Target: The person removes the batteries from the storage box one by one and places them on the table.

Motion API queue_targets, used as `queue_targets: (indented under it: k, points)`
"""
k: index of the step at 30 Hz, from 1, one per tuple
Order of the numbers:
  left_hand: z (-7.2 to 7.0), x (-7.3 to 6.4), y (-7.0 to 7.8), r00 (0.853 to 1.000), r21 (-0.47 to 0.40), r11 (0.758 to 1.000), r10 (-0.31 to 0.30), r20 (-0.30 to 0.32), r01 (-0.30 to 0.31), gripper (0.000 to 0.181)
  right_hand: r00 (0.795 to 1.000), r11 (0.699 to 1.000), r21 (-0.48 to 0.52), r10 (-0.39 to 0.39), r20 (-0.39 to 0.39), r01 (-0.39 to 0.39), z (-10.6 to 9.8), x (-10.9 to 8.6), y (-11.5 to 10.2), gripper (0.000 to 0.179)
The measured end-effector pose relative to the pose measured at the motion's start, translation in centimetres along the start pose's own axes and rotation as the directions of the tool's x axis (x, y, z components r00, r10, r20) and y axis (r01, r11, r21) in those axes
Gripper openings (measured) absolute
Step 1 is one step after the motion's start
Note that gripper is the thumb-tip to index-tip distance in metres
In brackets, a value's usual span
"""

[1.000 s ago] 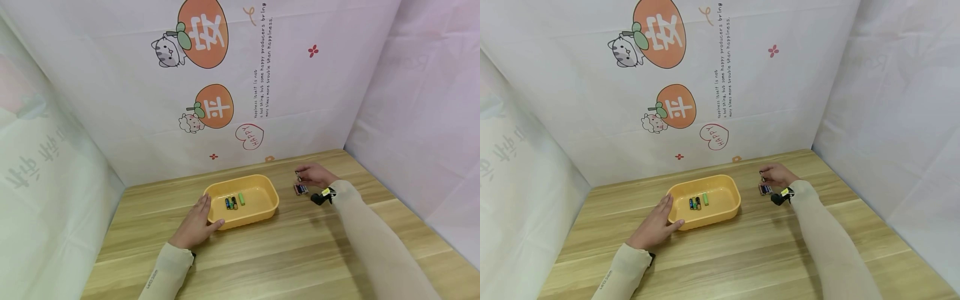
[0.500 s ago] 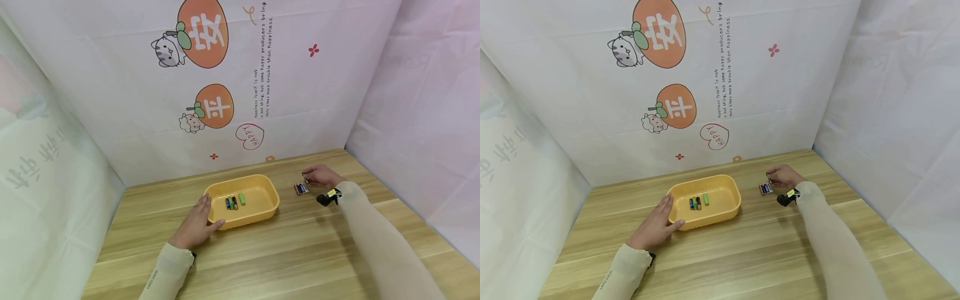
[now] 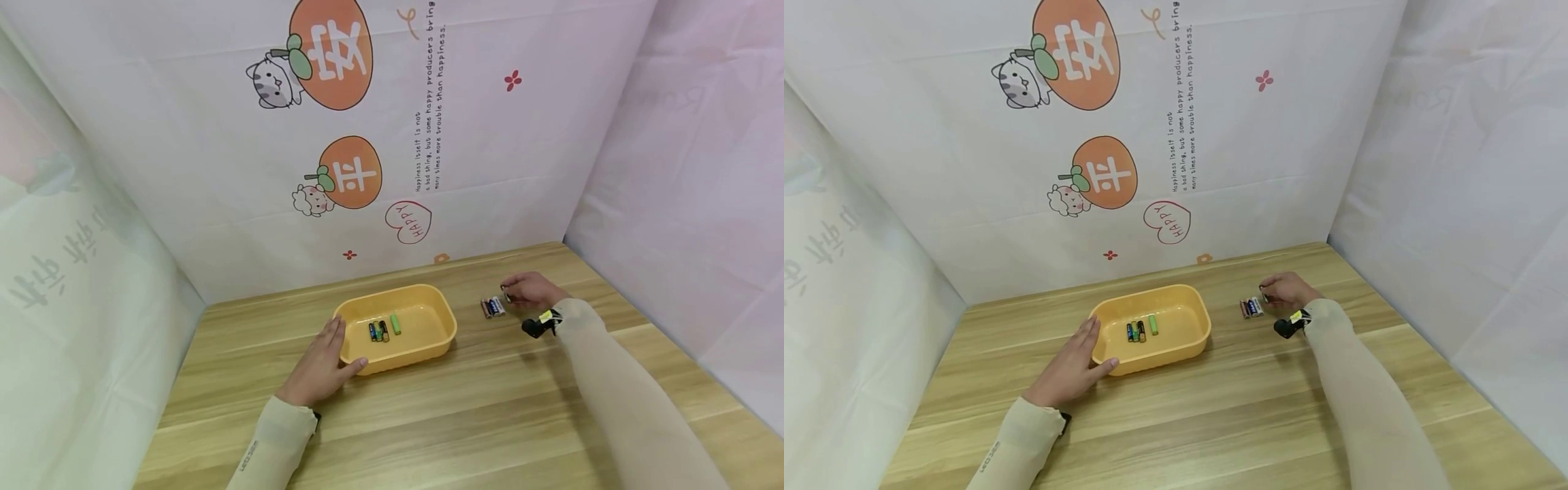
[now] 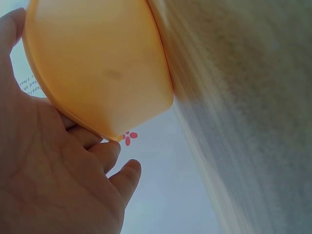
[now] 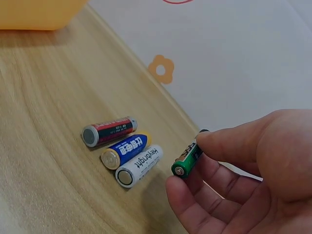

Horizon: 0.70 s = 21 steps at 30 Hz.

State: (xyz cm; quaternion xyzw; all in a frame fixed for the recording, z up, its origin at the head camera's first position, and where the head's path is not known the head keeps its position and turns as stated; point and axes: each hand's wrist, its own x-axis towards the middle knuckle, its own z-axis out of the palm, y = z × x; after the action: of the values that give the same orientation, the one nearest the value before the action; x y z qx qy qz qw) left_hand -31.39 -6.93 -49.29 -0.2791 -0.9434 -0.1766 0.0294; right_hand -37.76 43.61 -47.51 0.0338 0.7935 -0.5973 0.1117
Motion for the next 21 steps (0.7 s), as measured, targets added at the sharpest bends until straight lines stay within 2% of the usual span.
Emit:
queue_targets:
  k: [11,21]
  points:
    - [0.1,0.1,-0.2,1.000,0.013,1.000,-0.003,0.009,0.003,0.100,1.000,1.000,-0.009,0.002,-0.025,-0.003,0.6,0.0,0.5,0.044]
    - [0.0,0.1,-0.2,1.000,-0.001,1.000,-0.005,0.014,0.005,0.098,1.000,0.996,-0.088,-0.006,-0.023,0.004,0.9,0.8,0.9,0.040]
